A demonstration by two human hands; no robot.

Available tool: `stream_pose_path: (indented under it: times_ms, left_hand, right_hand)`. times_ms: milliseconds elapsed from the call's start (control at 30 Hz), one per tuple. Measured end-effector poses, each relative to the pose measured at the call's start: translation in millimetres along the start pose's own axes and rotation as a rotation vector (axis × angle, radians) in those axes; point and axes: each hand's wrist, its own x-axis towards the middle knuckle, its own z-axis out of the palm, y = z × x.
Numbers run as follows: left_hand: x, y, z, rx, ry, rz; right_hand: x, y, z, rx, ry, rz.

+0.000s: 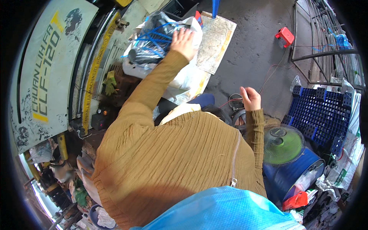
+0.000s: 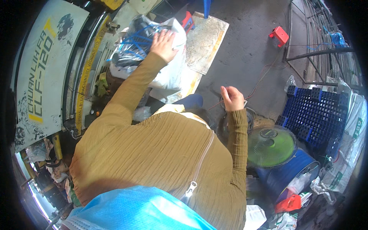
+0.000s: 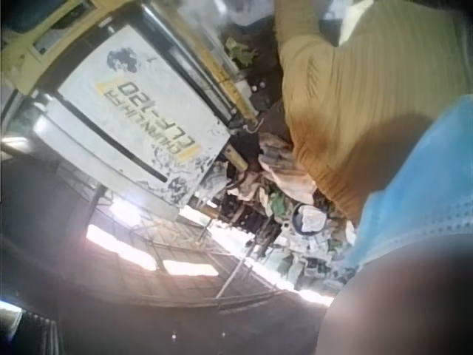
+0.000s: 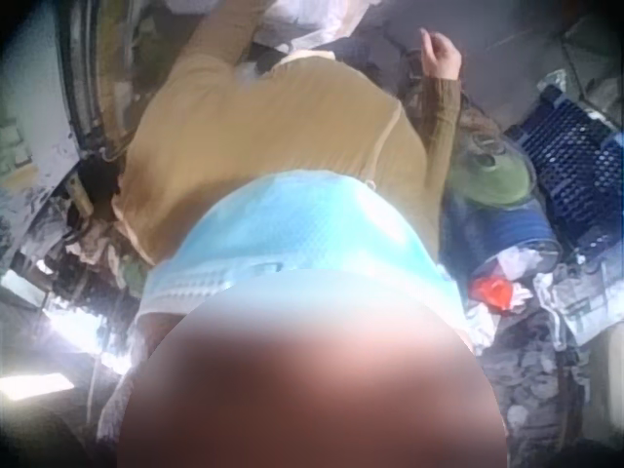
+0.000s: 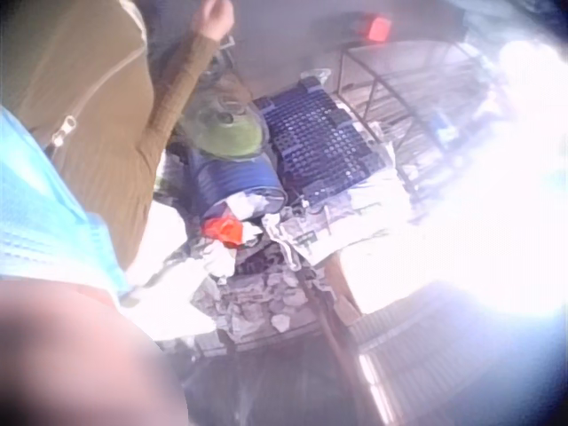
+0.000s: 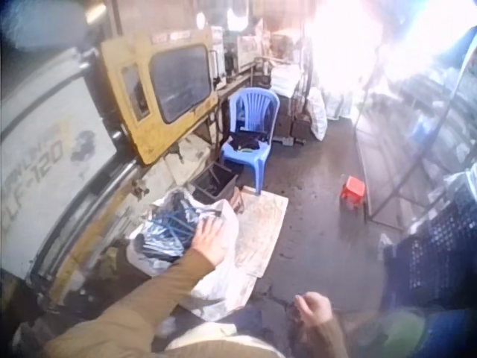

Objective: The person secures a white plastic bag filled with dark items by repeatedly wrapping and tying blue plastic straps around it. They adjust the straps multiple times to ensure the bag is tightly closed and then place it on the floor.

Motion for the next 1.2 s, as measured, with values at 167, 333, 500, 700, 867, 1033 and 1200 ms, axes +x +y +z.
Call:
stream_pose_path:
  times_ms: [167, 333, 500, 700, 867, 1033, 1200]
  left_hand:
    - [5.5, 0.9, -19.5, 0.003, -0.201, -0.008]
    - [88.1, 75.0, -55.6, -0.234, 0.237, -0.027]
    - [194.5, 177.5, -33.5, -0.647, -0.216, 0.392]
    - [309.7, 159.0, -7.1, -0.394, -0.470, 0.191]
    - [407.2, 148.4, 11.6, -0.284, -0.353, 0.056]
    - [490.4, 184.7, 28.4, -0.473, -0.538, -0.014]
    - [537.0, 179.7, 28.2, -0.850, -0.535, -0.174]
  right_hand:
    - [97.1, 30.3, -55.2, 0.000, -0.126, 0.124]
    - [221.7, 131.9, -134.5, 0.038, -0.056, 0.125]
    - [276.6, 289.3, -185.6, 0.263, 0.176, 0.640]
    - [299.2, 404.8, -248.1, 0.069, 0.026, 0.994]
    - [404.3, 429.7, -276.6, -0.155, -0.269, 1.006]
    - [573.7, 446.3, -299.2, -0.523, -0.666, 0.779]
    - [822.9, 433.7, -290.6, -1.476, -1.423, -0.337]
